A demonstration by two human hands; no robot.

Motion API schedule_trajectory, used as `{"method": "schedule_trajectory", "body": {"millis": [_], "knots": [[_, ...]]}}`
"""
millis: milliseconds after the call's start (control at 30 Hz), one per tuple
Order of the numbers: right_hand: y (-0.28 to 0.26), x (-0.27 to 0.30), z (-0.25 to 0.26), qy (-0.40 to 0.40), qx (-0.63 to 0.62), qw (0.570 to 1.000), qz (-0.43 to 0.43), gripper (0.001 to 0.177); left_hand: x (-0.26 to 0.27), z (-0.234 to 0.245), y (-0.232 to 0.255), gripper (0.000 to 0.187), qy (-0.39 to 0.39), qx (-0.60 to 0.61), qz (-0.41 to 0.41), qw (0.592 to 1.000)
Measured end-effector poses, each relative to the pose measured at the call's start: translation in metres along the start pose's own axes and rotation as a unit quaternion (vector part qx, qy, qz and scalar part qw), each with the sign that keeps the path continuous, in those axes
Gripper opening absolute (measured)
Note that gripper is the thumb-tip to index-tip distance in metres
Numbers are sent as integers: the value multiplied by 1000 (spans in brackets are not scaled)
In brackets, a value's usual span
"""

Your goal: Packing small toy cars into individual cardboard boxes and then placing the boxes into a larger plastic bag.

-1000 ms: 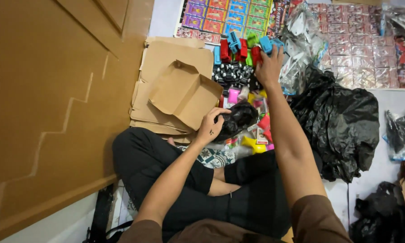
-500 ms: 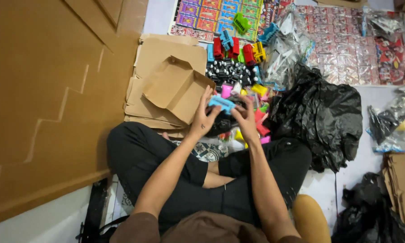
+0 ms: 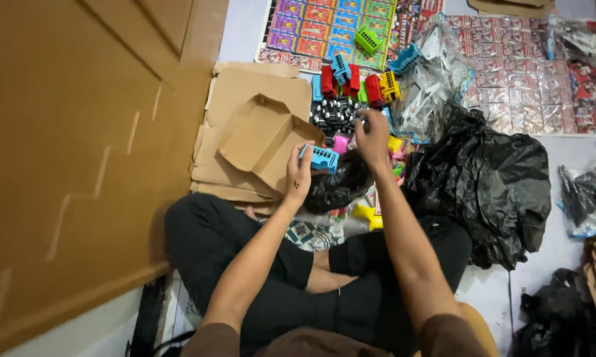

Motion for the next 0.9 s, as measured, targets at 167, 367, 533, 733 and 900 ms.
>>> {"method": "schedule_trajectory", "body": {"millis": [167, 367, 533, 733, 900], "knots": [[22, -66, -20, -1, 79, 996, 36, 26, -46, -6, -7, 34, -13, 65, 14, 998], [104, -150, -63, -7, 178, 981, 78, 41, -64, -1, -6, 31, 3, 87, 55, 995], [171, -193, -103, -81, 120, 989, -5, 74, -78, -2, -20, 28, -3, 12, 4, 1000], [213, -198, -117, -28, 347, 937, -28, 73, -76, -14, -18, 30, -21, 93, 65, 993], [132, -178, -52, 120, 271, 955, 28, 67, -75, -5, -35, 31, 4, 47, 48, 998]]}}
Point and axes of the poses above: each hand's wrist, its own x-axis away from the middle knuckle, its own z-axis out of the back of the hand, y = z × x, the point moved 4 cm from there along -x, towards the middle knuckle, and after that the axes turned 3 degrees about -y, right-handed, at the moved point
